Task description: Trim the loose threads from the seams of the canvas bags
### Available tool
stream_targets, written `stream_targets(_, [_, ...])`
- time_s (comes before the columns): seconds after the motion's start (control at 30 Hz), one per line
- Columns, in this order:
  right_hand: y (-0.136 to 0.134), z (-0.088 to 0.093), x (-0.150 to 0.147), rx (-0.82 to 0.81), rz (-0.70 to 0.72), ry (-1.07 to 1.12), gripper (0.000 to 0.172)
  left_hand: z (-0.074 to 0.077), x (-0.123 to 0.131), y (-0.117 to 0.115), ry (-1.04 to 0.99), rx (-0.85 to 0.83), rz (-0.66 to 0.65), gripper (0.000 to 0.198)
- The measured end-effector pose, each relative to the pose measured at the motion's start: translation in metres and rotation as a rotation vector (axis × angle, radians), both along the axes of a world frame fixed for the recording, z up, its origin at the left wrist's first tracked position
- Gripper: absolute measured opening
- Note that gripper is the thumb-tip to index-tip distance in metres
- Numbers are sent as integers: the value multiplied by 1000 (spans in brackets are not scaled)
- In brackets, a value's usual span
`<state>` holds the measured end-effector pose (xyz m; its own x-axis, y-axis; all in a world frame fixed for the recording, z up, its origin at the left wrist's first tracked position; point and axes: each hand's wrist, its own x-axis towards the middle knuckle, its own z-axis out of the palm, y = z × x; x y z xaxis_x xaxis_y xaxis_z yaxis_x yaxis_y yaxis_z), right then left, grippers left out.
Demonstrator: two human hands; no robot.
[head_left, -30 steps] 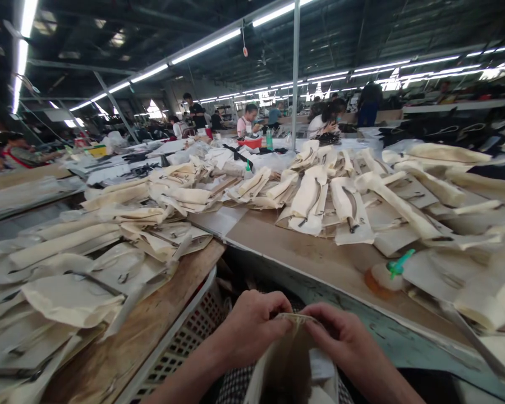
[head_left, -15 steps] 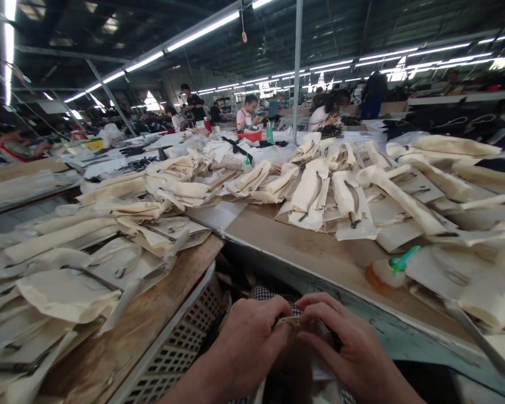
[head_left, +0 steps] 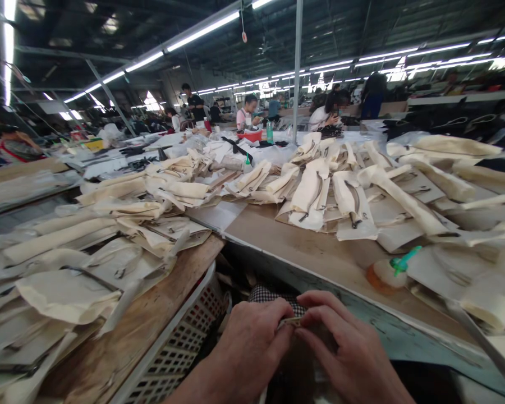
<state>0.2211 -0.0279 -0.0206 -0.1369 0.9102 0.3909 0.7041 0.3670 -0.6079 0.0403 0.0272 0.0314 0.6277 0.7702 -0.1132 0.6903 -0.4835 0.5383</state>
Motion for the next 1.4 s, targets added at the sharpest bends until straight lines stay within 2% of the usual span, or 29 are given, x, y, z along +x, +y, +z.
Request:
stream_targets(0.1, [1,1,0,-23,-29,7,9,0,0,0,-15,-9,-5,13])
stream_targets(0.3, [3,-1,8,-50,78,-6,14,3,0,0,-109,-8,-23,10])
stream_targets(0.53, [1,0,4,-120,78,125,14,5,-1,6,-17,114,-197,18])
stream_targets(0.8, [2,-3,4,-95,105,119,15,1,1,6,64,159,-172,18])
stream_targets(1.1, [4,-6,5,-99,117,103,17,2,-2,12,75,199,-262,21])
stream_targets(1.4, [4,-1,5,-84,104,107,13,0,-4,9,-7,135,-206,15])
